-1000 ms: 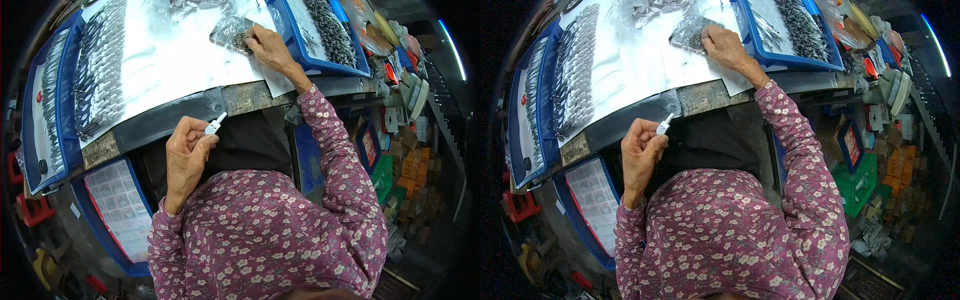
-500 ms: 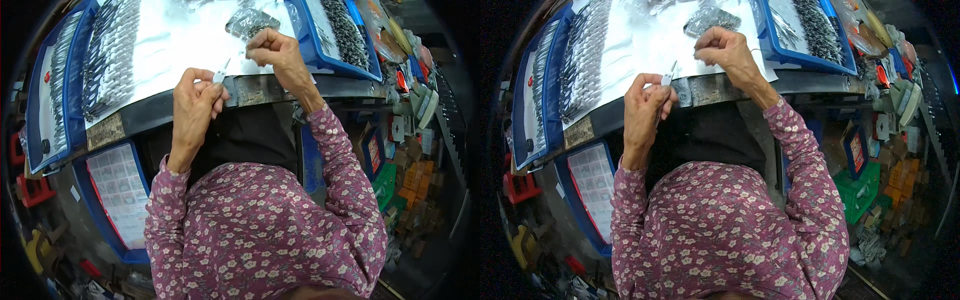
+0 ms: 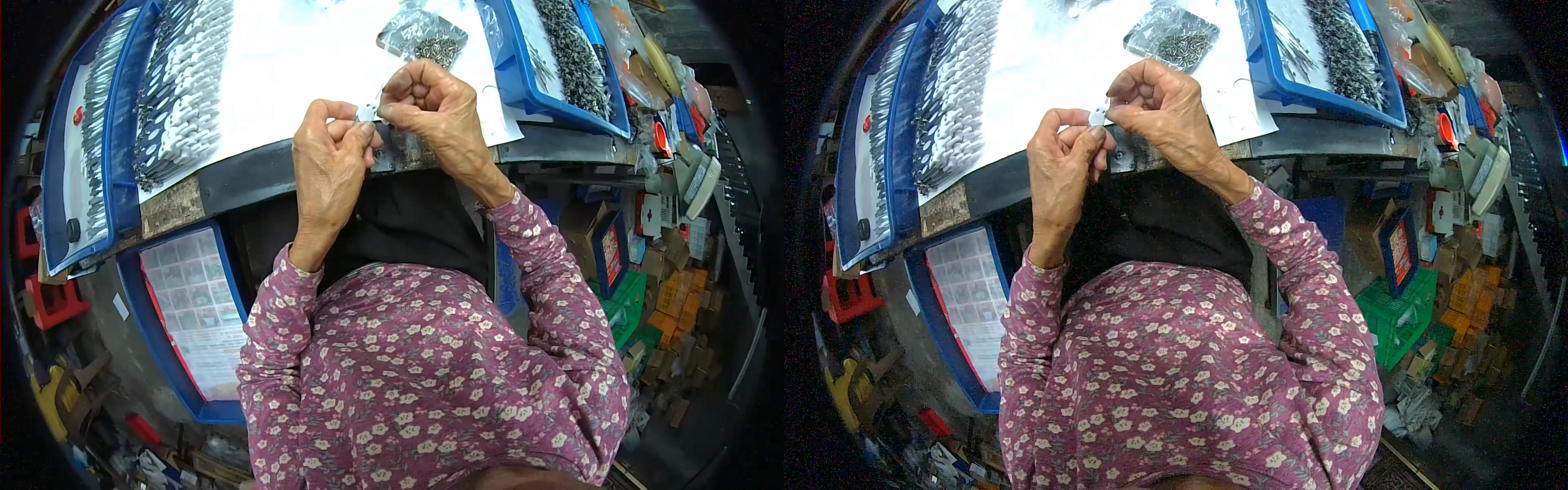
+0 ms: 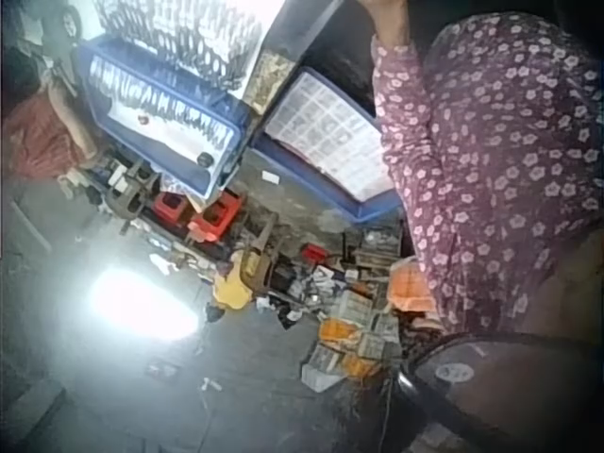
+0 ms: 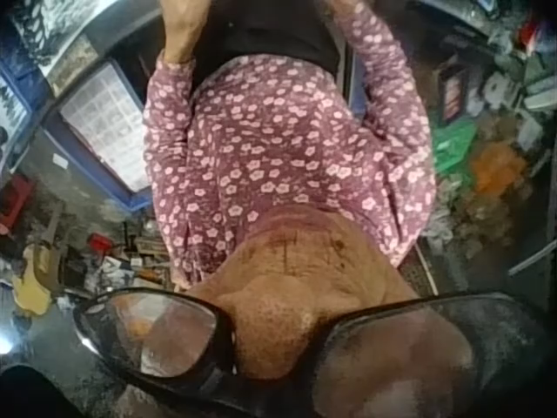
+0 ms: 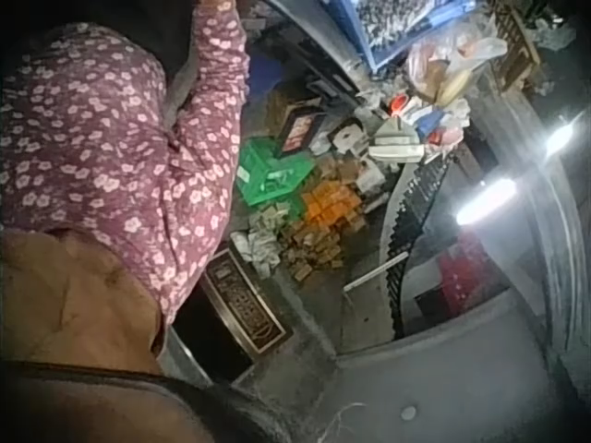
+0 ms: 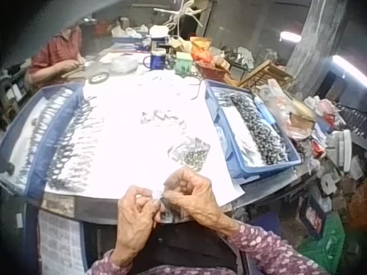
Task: The recorder is assembling small metal pins with plastic caps and organizing them into trays.
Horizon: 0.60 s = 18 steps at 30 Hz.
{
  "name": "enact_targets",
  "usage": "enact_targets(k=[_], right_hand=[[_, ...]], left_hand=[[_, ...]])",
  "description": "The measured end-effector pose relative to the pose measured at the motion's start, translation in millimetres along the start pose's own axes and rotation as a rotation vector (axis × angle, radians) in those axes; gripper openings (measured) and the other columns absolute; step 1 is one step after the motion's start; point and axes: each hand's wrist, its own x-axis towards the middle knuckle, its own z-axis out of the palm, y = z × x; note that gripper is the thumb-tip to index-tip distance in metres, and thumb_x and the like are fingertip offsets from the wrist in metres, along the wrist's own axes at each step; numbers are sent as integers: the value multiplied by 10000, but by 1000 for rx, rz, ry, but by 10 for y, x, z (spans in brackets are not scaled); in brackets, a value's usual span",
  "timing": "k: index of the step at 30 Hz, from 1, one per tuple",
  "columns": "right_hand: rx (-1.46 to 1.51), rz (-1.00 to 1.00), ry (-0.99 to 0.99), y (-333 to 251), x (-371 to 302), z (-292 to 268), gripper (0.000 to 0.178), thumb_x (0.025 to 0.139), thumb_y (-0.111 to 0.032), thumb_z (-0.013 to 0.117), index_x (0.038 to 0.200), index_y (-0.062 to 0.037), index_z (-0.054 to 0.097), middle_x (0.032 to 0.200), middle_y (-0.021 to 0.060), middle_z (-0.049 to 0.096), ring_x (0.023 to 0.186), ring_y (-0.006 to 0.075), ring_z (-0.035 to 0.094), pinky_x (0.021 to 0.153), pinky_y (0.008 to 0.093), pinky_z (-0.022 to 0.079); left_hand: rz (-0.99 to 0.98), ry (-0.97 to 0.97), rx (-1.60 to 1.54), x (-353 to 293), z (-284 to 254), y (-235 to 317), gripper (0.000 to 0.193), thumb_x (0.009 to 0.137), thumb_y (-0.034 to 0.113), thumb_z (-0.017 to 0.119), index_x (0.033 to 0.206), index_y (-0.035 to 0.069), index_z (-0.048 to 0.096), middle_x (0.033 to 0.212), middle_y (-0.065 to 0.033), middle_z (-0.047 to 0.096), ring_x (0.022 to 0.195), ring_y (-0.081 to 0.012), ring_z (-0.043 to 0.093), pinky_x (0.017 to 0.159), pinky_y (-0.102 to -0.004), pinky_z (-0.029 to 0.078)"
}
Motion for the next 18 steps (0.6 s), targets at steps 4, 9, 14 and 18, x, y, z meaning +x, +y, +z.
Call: enact_targets(k=[4, 9, 14, 18], right_hand=[[-18, -13, 16, 37, -23, -4, 147, 755, -18, 643, 874, -17, 556, 768, 20, 590, 676, 46, 556, 600, 171, 472], [-129, -64, 117, 27, -71, 5, 148, 754, -4, 644, 871, -10, 553, 765, 34, 601, 660, 55, 563, 606, 178, 474], [-233, -146, 188, 17, -133, 72, 154, 746, 5, 651, 862, -5, 551, 762, 41, 611, 653, 65, 569, 606, 176, 472], [-385, -250, 224, 11, -167, 86, 186, 745, 17, 647, 892, 12, 534, 763, 44, 607, 667, 72, 574, 603, 177, 474]], left_hand=[[13, 41, 42, 3, 43, -25, 94, 825, 12, 511, 895, -24, 459, 617, -64, 588, 510, -57, 510, 451, -190, 401], [31, 36, 102, 6, 91, -10, 97, 850, 21, 507, 933, -1, 462, 681, -55, 591, 517, -42, 498, 420, -149, 380], [115, 79, 207, 5, 136, -83, 83, 836, 0, 513, 907, 2, 470, 675, -52, 595, 513, -43, 492, 440, -171, 392], [227, 117, 329, -20, 174, -72, 76, 827, -15, 513, 890, 1, 472, 663, -46, 591, 521, -47, 493, 453, -178, 392]])
